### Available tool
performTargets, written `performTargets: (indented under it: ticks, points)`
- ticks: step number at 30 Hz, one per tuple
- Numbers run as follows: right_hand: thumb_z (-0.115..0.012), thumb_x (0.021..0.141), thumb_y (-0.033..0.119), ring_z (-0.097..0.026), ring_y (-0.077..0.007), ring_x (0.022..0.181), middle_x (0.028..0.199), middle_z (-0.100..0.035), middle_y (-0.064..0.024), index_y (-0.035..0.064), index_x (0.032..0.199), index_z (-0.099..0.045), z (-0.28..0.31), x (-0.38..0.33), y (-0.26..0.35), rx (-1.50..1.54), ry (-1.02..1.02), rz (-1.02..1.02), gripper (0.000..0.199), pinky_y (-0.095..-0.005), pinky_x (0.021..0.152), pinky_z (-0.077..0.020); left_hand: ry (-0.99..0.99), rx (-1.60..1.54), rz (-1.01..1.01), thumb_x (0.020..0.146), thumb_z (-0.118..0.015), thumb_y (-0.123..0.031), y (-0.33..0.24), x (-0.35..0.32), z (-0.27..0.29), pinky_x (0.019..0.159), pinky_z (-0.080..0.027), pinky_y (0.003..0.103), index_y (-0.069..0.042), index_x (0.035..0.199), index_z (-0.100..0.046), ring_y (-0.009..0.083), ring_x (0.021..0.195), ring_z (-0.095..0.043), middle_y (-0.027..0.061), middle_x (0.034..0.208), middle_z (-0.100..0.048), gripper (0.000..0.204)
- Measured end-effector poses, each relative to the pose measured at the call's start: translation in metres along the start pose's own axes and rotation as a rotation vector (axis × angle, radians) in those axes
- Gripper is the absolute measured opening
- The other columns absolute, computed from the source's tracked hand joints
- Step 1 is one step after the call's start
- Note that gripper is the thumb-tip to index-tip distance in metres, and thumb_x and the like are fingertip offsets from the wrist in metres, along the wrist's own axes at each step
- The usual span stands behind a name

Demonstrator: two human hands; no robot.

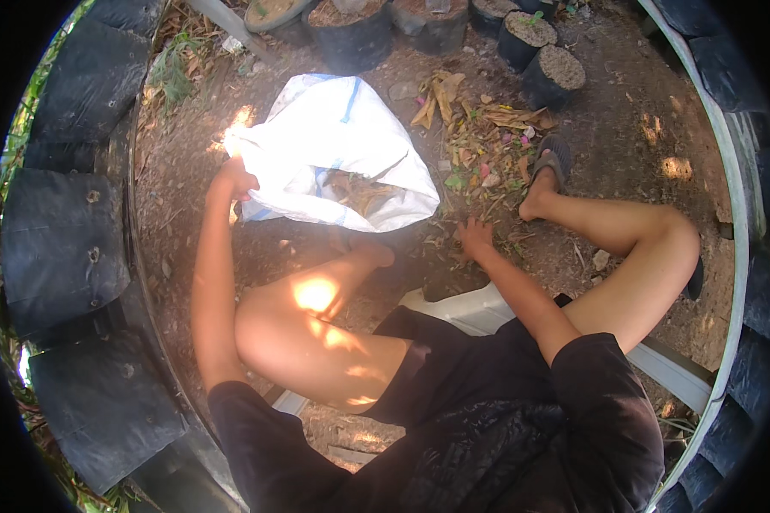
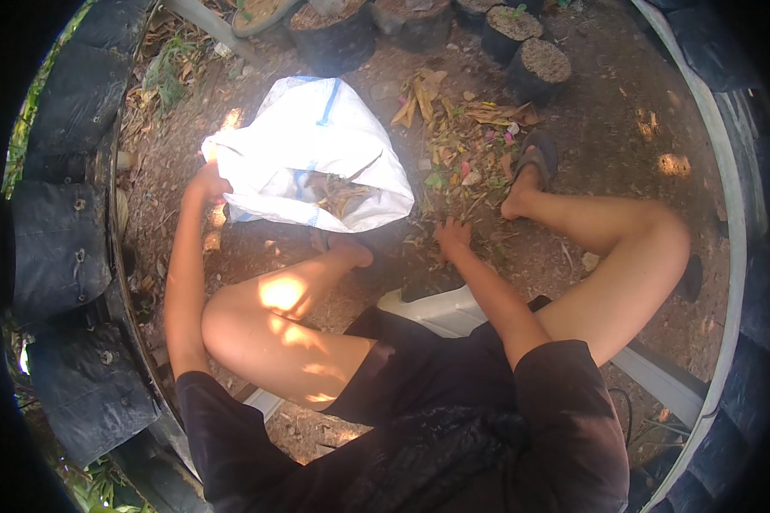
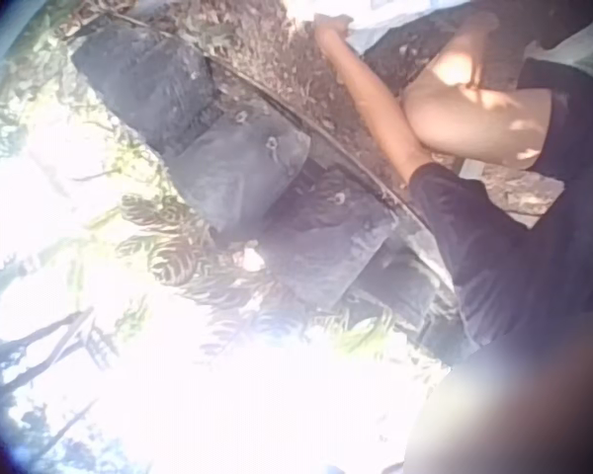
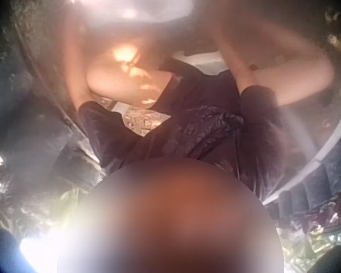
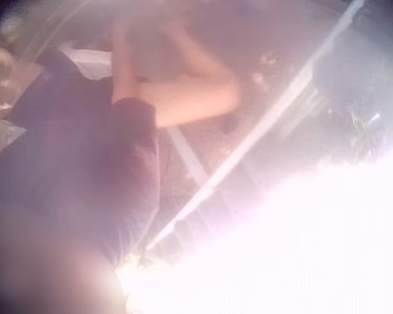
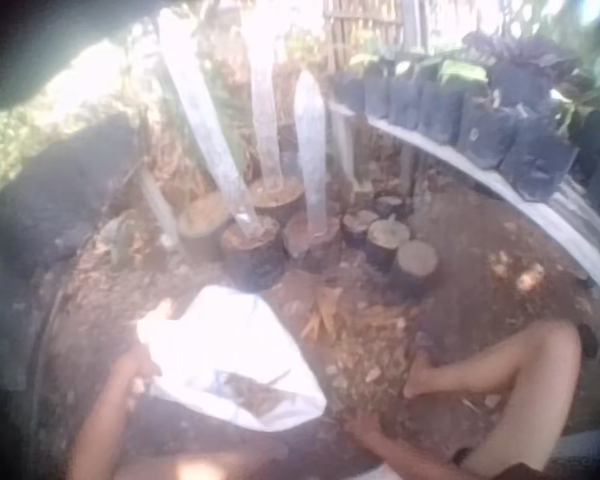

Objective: The person sits on a small stool in a garden area and repeatedly picks up dry leaves and debris from the ground, placing them into a white sack. The person handles the leaves by hand and continues the collection process throughout the clip.

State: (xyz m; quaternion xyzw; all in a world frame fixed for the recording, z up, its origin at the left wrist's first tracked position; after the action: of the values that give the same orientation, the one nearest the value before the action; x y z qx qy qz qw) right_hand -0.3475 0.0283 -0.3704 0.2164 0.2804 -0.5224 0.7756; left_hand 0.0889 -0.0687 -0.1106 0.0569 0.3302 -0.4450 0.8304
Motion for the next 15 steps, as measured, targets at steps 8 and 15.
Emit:
performTargets:
  ticks: [8,15]
  points:
    - [-0.078,0.048,0.047,-0.056,-0.0297,0.096,0.107,-0.053,-0.0138,0.0098,0.115,-0.043,-0.010,-0.005,0.026,-0.110,-0.008,0.127,0.084,-0.0501,0.081,-0.0390,-0.051,0.065,0.021,0.063,-0.060,0.005,-0.011,-0.013,0.006,0.046,-0.051,0.028,-0.003,0.113,-0.043,0.0183,0.063,-0.060,0.0121,0.085,-0.059,0.053]
    - [-0.069,0.061,0.041,-0.060,-0.0255,0.088,0.091,-0.060,-0.0116,0.0084,0.104,-0.051,-0.010,-0.019,0.044,-0.081,-0.069,0.225,0.058,-0.0492,0.072,-0.0429,0.019,0.045,0.041,0.065,-0.061,0.005,0.007,-0.010,-0.001,0.045,-0.052,0.030,-0.006,0.125,-0.027,0.0195,0.062,-0.060,0.0141,0.094,-0.057,0.071]
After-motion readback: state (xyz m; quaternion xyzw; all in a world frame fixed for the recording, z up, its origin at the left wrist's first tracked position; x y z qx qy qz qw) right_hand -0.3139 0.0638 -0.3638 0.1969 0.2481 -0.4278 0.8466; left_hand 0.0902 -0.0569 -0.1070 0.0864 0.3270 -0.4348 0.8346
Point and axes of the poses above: each hand's wrist, its own x-axis towards the middle knuckle, its own z-axis out of the back of the hand, y = z × x, the point moved 9 cm from there along x, towards the middle knuckle
